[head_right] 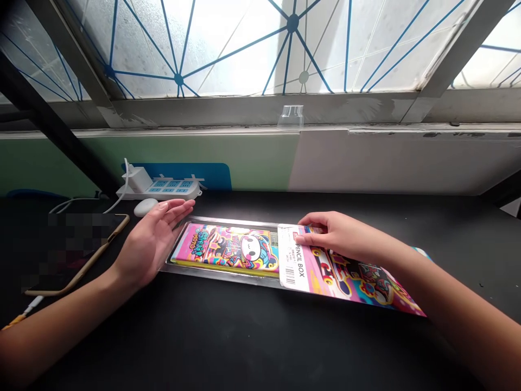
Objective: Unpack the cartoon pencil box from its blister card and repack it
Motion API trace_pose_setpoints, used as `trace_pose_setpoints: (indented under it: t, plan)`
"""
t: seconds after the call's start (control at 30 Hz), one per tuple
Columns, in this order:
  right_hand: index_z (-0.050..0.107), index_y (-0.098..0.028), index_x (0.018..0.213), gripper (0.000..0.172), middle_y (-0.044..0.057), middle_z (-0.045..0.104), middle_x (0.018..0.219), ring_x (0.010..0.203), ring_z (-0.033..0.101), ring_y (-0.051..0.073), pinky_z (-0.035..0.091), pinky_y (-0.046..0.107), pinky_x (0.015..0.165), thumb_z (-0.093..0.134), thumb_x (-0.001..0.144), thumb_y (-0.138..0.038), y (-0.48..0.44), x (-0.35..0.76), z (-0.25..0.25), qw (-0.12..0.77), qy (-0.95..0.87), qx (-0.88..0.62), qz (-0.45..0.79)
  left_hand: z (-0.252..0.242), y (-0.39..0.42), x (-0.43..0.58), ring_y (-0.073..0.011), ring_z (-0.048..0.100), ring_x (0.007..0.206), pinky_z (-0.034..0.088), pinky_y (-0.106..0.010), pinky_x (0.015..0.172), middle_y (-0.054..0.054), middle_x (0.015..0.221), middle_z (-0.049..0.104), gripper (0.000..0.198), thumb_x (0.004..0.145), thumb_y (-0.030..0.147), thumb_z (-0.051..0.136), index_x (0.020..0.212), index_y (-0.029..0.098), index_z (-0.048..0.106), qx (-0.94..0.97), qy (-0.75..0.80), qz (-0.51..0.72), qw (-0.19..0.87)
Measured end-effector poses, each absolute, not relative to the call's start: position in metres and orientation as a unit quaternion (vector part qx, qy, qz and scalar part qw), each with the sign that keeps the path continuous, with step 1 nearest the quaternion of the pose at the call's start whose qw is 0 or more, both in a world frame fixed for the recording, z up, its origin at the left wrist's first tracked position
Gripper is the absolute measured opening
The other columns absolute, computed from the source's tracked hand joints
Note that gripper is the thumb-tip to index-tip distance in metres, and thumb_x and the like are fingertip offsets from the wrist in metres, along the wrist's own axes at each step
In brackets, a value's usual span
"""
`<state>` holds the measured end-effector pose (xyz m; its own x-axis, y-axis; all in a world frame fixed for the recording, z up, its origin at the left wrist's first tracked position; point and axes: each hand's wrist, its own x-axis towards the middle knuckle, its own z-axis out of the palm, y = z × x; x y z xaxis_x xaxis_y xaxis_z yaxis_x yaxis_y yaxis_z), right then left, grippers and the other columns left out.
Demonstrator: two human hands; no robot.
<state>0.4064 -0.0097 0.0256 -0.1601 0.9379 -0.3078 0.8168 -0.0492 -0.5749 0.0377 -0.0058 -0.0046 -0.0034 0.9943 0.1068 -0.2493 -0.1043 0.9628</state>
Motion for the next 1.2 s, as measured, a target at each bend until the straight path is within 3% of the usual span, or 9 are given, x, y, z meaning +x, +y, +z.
trace_pose_setpoints:
  t: [0.13, 0.33, 0.57, 0.83, 1.0, 1.2]
  plan:
    - [0.070, -0.028, 0.130, 0.073, 0.010, 0.075, 0.123, 0.103, 0.070, 0.035, 0.059, 0.043, 0.083, 0.069, 0.074, -0.074, -0.010, 0.396, 0.026, 0.108, -0.698, -0.653, 0.273, 0.004, -0.013, 0.040, -0.0268, 0.047, 0.147, 0.026, -0.048, 0.127, -0.011, 0.146, 0.062, 0.032, 0.104, 0.045, 0.046, 0.119, 0.021, 0.061, 0.465, 0.375, 0.594, 0.538]
    - [0.065, -0.034, 0.139, 0.073, 0.010, 0.063, 0.136, 0.133, 0.052, 0.037, 0.046, 0.048, 0.109, 0.056, 0.080, -0.077, 0.005, 0.362, 0.024, 0.055, -0.764, -0.598, 0.235, 0.007, -0.015, 0.041, -0.0259, 0.037, 0.153, 0.021, -0.046, 0.130, -0.008, 0.151, 0.057, 0.046, 0.105, 0.056, 0.036, 0.127, 0.024, 0.060, 0.484, 0.367, 0.600, 0.521]
    - [0.060, -0.025, 0.143, 0.068, 0.016, 0.060, 0.139, 0.132, 0.051, 0.038, 0.045, 0.051, 0.106, 0.055, 0.089, -0.065, 0.026, 0.272, 0.039, -0.016, -0.807, -0.547, 0.222, 0.006, -0.014, 0.041, -0.0256, 0.038, 0.153, 0.023, -0.043, 0.129, -0.010, 0.150, 0.057, 0.054, 0.104, 0.064, 0.032, 0.129, 0.022, 0.057, 0.463, 0.357, 0.602, 0.543]
    - [0.050, -0.027, 0.151, 0.070, 0.017, 0.060, 0.142, 0.132, 0.052, 0.040, 0.046, 0.053, 0.102, 0.065, 0.090, -0.056, 0.042, 0.185, 0.038, -0.009, -0.849, -0.493, 0.190, 0.003, -0.011, 0.040, -0.0253, 0.038, 0.153, 0.026, -0.043, 0.128, -0.012, 0.149, 0.058, 0.051, 0.106, 0.060, 0.033, 0.126, 0.020, 0.057, 0.443, 0.357, 0.610, 0.551]
    - [0.036, -0.025, 0.159, 0.080, 0.017, 0.046, 0.157, 0.140, 0.046, 0.039, 0.038, 0.054, 0.113, 0.057, 0.092, -0.063, 0.032, 0.213, 0.045, 0.046, -0.839, -0.518, 0.156, 0.000, -0.008, 0.039, -0.0240, 0.038, 0.153, 0.025, -0.042, 0.129, -0.012, 0.153, 0.055, 0.048, 0.108, 0.057, 0.030, 0.124, 0.021, 0.058, 0.430, 0.380, 0.601, 0.556]
    - [0.051, -0.028, 0.144, 0.070, 0.013, 0.052, 0.153, 0.141, 0.047, 0.041, 0.037, 0.056, 0.118, 0.051, 0.091, -0.074, -0.001, 0.342, 0.021, 0.187, -0.744, -0.615, 0.183, -0.001, -0.007, 0.036, -0.0237, 0.036, 0.154, 0.020, -0.044, 0.130, -0.010, 0.157, 0.052, 0.053, 0.107, 0.061, 0.030, 0.131, 0.023, 0.056, 0.465, 0.363, 0.593, 0.548]
